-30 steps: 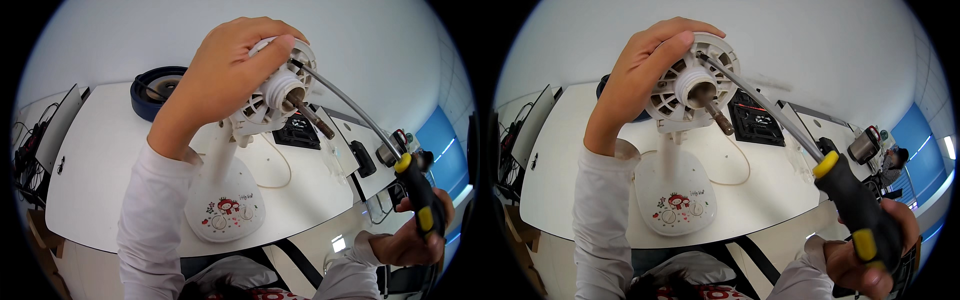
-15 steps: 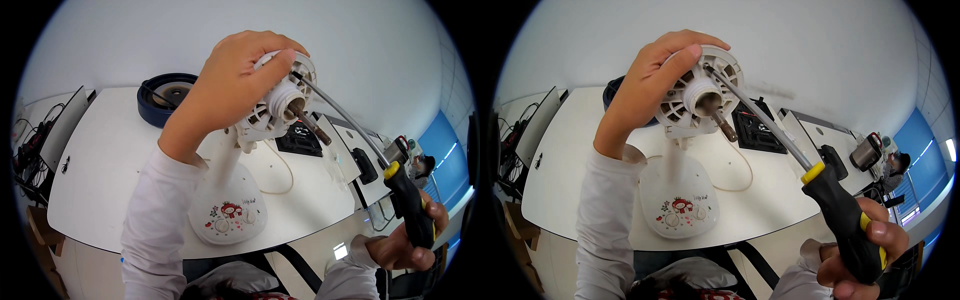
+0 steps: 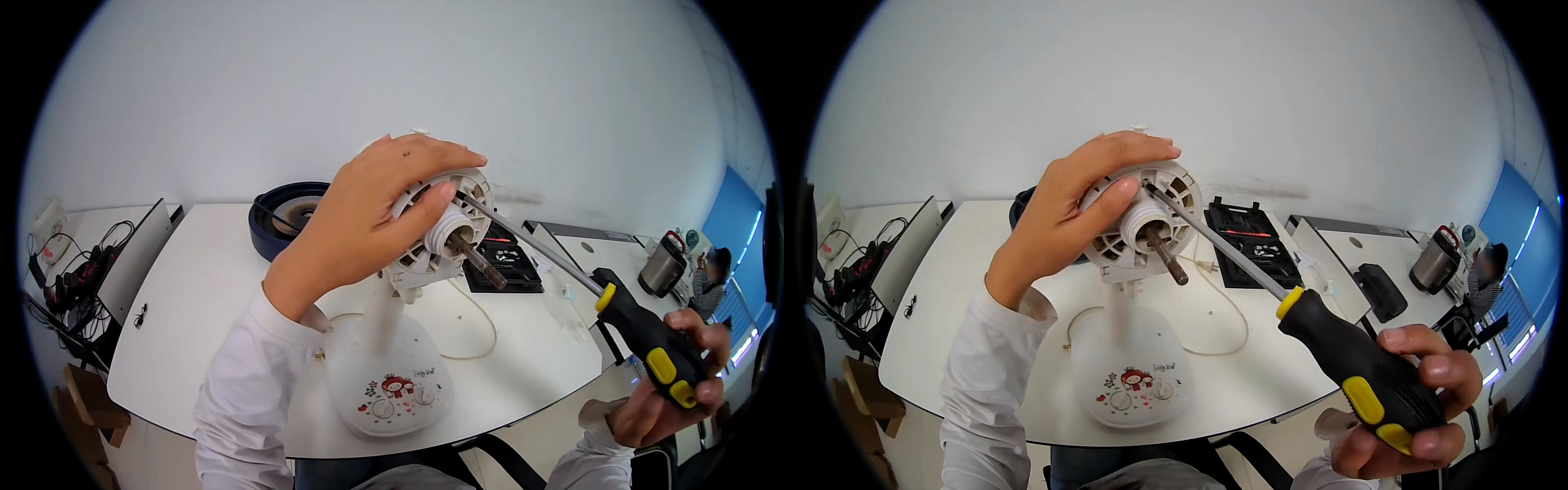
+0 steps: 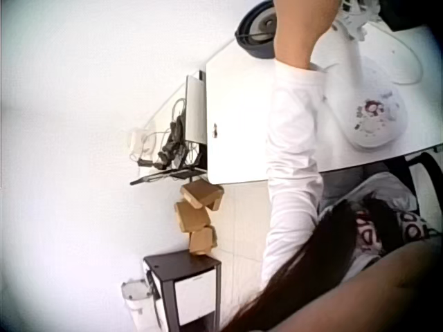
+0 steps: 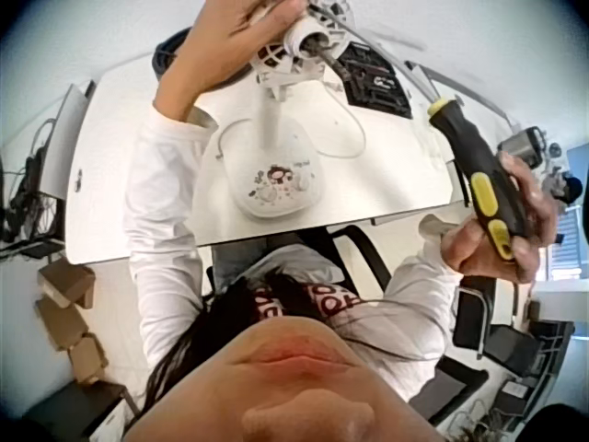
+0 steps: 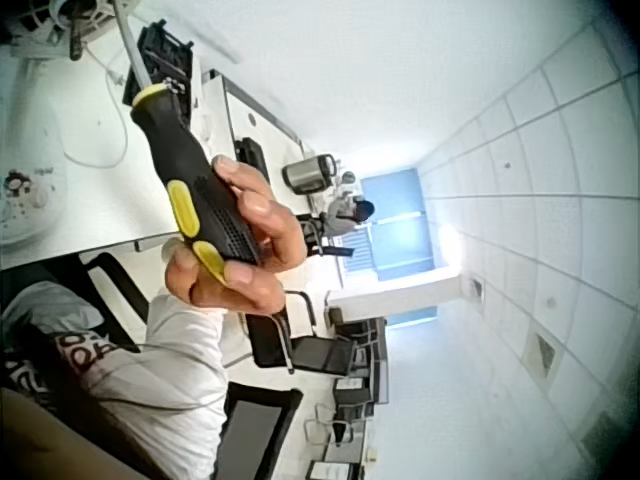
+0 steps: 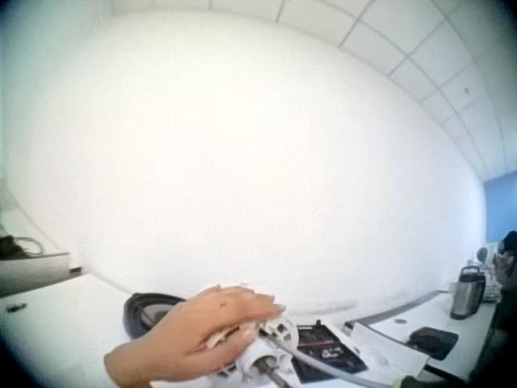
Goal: The person uses a screwdriver to remove screws from a blue circular speaker and then from a white desk fan. They manipulate the fan's internal components, including the motor shaft, and place removed screws on the table.
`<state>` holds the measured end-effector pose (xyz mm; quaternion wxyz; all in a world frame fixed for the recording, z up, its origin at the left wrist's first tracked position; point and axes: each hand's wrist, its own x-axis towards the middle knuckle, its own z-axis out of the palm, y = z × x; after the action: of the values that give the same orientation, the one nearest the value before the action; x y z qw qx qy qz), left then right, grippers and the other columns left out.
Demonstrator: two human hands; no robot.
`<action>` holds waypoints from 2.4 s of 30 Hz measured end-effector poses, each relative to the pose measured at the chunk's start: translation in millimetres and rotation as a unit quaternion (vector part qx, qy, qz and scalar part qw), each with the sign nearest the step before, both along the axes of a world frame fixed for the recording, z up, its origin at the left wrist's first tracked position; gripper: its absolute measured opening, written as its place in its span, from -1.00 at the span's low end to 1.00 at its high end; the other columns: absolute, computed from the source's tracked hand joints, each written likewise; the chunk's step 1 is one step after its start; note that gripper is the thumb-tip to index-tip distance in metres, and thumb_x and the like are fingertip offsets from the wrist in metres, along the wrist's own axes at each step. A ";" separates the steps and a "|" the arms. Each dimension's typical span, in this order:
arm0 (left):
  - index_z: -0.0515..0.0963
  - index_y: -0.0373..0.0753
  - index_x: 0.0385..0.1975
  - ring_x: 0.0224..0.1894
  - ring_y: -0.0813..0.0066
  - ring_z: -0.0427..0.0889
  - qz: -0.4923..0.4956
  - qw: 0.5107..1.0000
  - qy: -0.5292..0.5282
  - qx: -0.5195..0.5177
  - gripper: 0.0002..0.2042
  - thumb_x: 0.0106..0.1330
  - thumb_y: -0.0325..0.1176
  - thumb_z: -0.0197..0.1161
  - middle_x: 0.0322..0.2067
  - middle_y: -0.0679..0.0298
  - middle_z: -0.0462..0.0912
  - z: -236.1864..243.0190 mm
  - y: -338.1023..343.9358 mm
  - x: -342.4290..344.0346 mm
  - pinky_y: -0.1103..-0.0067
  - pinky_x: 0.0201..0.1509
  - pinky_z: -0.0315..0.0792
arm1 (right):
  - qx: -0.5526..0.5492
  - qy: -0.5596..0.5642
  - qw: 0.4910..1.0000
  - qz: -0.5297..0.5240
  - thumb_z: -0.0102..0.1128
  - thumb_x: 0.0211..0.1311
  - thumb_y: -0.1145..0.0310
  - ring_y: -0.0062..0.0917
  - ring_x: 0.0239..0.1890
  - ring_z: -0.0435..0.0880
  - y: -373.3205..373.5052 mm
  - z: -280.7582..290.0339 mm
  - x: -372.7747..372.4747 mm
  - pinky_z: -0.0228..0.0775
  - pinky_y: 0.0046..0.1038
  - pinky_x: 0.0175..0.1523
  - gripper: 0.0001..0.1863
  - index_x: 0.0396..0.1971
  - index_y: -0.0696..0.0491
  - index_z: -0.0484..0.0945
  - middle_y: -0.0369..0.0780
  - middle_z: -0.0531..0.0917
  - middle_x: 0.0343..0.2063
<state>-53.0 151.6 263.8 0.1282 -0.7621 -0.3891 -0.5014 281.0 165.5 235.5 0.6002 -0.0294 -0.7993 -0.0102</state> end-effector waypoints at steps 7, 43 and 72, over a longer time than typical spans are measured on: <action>0.59 -0.27 -0.29 0.03 0.18 0.55 0.041 0.997 -0.025 0.056 -0.84 0.13 -0.55 0.17 -0.07 0.10 0.59 -5.5 -0.2 7.5 0.49 -0.03 0.49 | 0.075 -0.013 0.995 -0.061 -0.07 0.16 -0.28 -0.31 -0.12 0.49 9.9 -2.9 1.2 0.50 -0.44 -0.25 -0.40 0.17 -0.41 0.11 -0.02 0.31 -0.04; 0.52 -0.28 -0.14 0.20 0.19 0.38 0.038 0.997 -0.057 0.020 -0.73 0.14 -0.60 0.12 0.03 0.14 0.52 -5.5 -6.4 18.5 0.41 0.20 0.31 | 0.089 -0.021 0.985 -0.146 -0.09 0.18 0.61 -0.22 -0.04 0.47 -3.7 -0.2 -6.2 0.38 -0.20 0.05 -0.63 -0.05 -0.10 0.34 0.00 0.35 -0.03; 0.54 -0.24 -0.14 0.23 0.22 0.34 0.031 0.997 -0.059 0.030 -0.74 0.16 -0.57 0.10 0.04 0.16 0.51 -13.0 -0.8 13.7 0.40 0.24 0.28 | 0.076 -0.030 0.979 -0.187 -0.09 0.21 0.69 -0.08 0.08 0.47 3.9 -10.0 12.1 0.33 -0.08 0.20 -0.63 -0.12 -0.12 0.39 -0.07 0.31 0.04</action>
<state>-39.4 150.8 250.8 0.1431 -0.7146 -0.4041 -0.5527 293.1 169.4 225.5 0.5643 -0.1318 -0.7940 -0.1839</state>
